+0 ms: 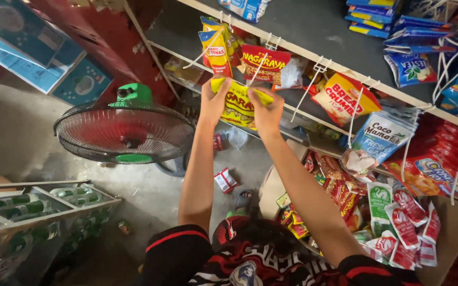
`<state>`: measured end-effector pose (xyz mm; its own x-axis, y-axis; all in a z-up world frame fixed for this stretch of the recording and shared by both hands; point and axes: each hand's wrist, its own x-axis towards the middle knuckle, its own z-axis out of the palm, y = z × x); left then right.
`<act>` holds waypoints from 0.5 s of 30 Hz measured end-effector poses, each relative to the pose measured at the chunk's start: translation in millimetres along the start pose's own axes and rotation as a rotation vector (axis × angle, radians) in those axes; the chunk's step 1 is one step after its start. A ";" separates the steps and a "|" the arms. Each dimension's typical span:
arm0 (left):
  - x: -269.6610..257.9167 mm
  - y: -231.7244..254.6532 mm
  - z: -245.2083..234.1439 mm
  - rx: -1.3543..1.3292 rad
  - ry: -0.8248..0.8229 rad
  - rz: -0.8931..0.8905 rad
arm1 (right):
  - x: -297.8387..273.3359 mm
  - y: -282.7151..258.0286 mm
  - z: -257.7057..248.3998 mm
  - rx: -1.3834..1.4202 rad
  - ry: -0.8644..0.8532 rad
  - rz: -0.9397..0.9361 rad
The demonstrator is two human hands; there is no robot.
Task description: Restocking and organizing snack packets on grocery store shelves.
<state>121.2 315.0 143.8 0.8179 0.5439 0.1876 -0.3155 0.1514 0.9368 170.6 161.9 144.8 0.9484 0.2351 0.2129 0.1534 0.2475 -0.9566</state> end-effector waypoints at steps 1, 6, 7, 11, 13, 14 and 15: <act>-0.8 2.0 -0.4 -0.003 -0.003 -0.007 | 0.2 0.3 0.2 -0.005 0.005 0.004; 3.6 -6.2 -4.8 -0.039 -0.048 -0.011 | 3.7 0.6 -0.2 0.215 -0.013 0.152; 4.8 -9.4 -5.2 -0.040 -0.045 -0.012 | 3.2 -1.3 0.1 0.213 -0.015 0.154; 10.2 -14.4 -5.1 -0.084 0.009 -0.056 | 4.0 -11.9 5.0 0.237 -0.027 0.181; 11.0 -13.2 -2.1 -0.098 0.005 -0.076 | 6.0 -13.4 5.7 0.238 -0.026 0.185; 11.9 -12.2 0.1 -0.085 0.003 -0.065 | 8.9 -11.4 5.4 0.236 -0.024 0.185; 9.0 -12.5 1.6 -0.070 0.003 -0.061 | 7.9 -8.4 3.8 0.233 -0.018 0.191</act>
<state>133.2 316.6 134.2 0.8355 0.5340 0.1296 -0.2978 0.2418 0.9235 175.8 165.3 155.3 0.9484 0.3147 0.0387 -0.0976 0.4059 -0.9087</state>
